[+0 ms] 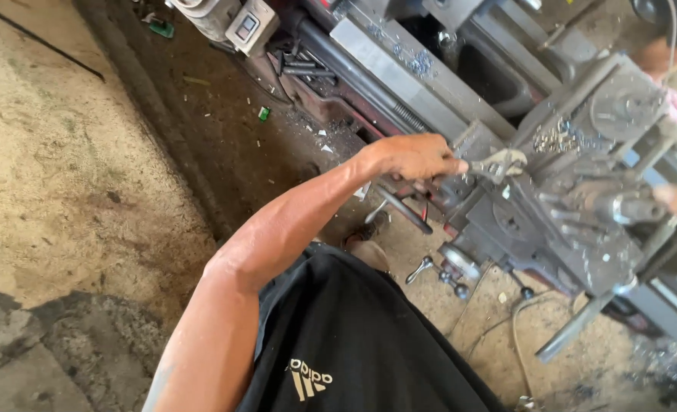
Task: Operating a lathe machine to process metal, including adjusting the tool post with an adjustable wrench and sharpening a tool bit on a bench grinder.
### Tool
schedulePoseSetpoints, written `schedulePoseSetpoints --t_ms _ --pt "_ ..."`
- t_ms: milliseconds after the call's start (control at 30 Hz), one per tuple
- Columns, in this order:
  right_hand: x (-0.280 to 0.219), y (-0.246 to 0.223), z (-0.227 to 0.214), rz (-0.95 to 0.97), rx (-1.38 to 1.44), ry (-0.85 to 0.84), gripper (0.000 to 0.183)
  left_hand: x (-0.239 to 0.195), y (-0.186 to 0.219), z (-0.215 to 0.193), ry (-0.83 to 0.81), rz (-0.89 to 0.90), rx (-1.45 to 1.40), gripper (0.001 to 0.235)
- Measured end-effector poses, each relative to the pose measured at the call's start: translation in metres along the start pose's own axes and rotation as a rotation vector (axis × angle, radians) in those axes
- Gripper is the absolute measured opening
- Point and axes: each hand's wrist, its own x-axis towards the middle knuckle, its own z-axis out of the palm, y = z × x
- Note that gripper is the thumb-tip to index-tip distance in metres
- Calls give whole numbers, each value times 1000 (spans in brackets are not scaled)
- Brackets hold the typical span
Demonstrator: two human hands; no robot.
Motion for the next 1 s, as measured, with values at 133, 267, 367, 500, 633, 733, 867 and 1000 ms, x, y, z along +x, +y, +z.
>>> schedulePoseSetpoints --t_ms 133,267,367,500,633,733,867,1000 --pt "-27 -171 -70 295 -147 -65 65 17 -13 -6 83 183 314 57" --pt "-87 -278 -84 495 -542 40 87 0 12 6 161 48 412 55" --pt "-89 -334 -80 682 -346 116 80 -19 29 7 99 -64 333 54" --pt "-94 -377 -69 809 -225 185 80 -18 38 0 -14 -176 299 42" --pt "-66 -437 -61 762 -168 554 62 -4 37 -18 -73 -285 -44 81" --pt "-42 -502 -15 865 351 901 52 3 33 -19 59 -323 -402 93" --pt "41 -550 56 1098 1662 833 47 -15 81 -16 107 -390 -154 98" --pt "79 -535 85 1206 1890 966 31 33 -18 -25 74 -332 -265 79"
